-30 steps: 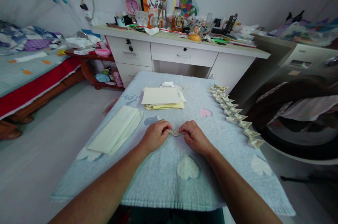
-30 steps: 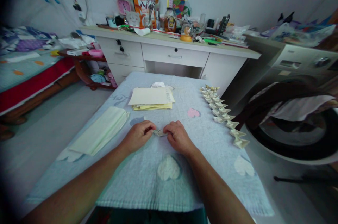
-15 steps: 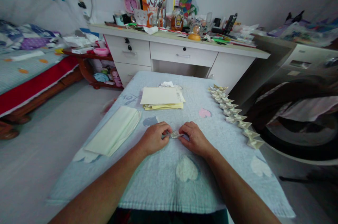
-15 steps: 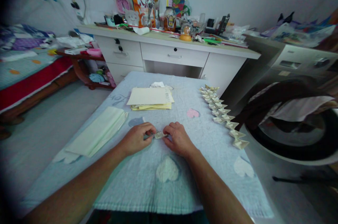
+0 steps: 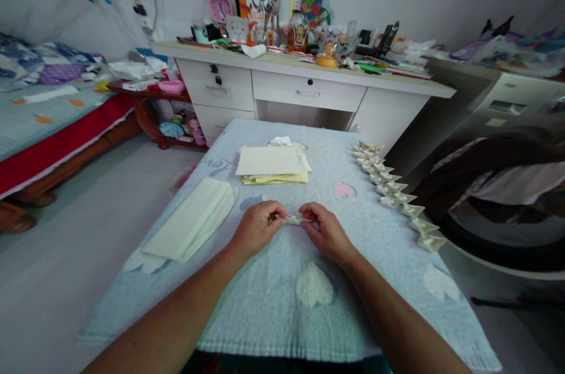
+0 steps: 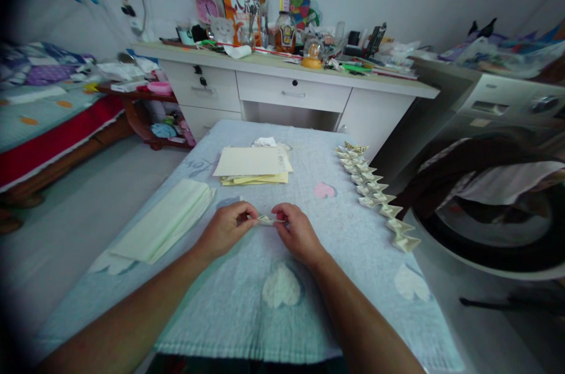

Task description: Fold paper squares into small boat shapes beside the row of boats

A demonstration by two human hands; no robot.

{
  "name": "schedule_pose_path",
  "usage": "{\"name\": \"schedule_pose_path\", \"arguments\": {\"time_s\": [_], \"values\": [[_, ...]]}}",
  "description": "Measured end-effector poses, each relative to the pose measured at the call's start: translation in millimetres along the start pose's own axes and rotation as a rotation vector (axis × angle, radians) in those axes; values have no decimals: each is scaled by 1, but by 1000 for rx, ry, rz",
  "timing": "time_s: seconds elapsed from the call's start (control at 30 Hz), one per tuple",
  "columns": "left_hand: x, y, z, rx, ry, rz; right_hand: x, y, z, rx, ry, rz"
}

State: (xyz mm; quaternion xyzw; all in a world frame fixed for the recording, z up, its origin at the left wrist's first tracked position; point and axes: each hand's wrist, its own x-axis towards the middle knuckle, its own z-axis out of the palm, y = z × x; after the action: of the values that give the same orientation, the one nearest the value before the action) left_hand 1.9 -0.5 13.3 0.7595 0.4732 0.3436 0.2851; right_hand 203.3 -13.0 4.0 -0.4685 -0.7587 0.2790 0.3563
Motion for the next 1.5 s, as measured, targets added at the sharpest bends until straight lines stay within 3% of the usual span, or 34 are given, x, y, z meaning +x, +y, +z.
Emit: {"name": "schedule_pose_path", "arguments": {"time_s": [0.1,0.3,0.7,1.2,1.5], "values": [[0,-1,2,-56,35,-42,2,-2,1,-1,-24,-38],[-2,2,4,18,-94,30,3,-10,2,-36,-55,-52],[-4,12,5,-98,-47,94,4,-2,4,37,-13,-96],[-1,5,7,-346,-77,-177,5,-6,3,59,-2,-161],[-2,1,7,-311,-72,-168,4,-8,0,51,-43,-188]]}}
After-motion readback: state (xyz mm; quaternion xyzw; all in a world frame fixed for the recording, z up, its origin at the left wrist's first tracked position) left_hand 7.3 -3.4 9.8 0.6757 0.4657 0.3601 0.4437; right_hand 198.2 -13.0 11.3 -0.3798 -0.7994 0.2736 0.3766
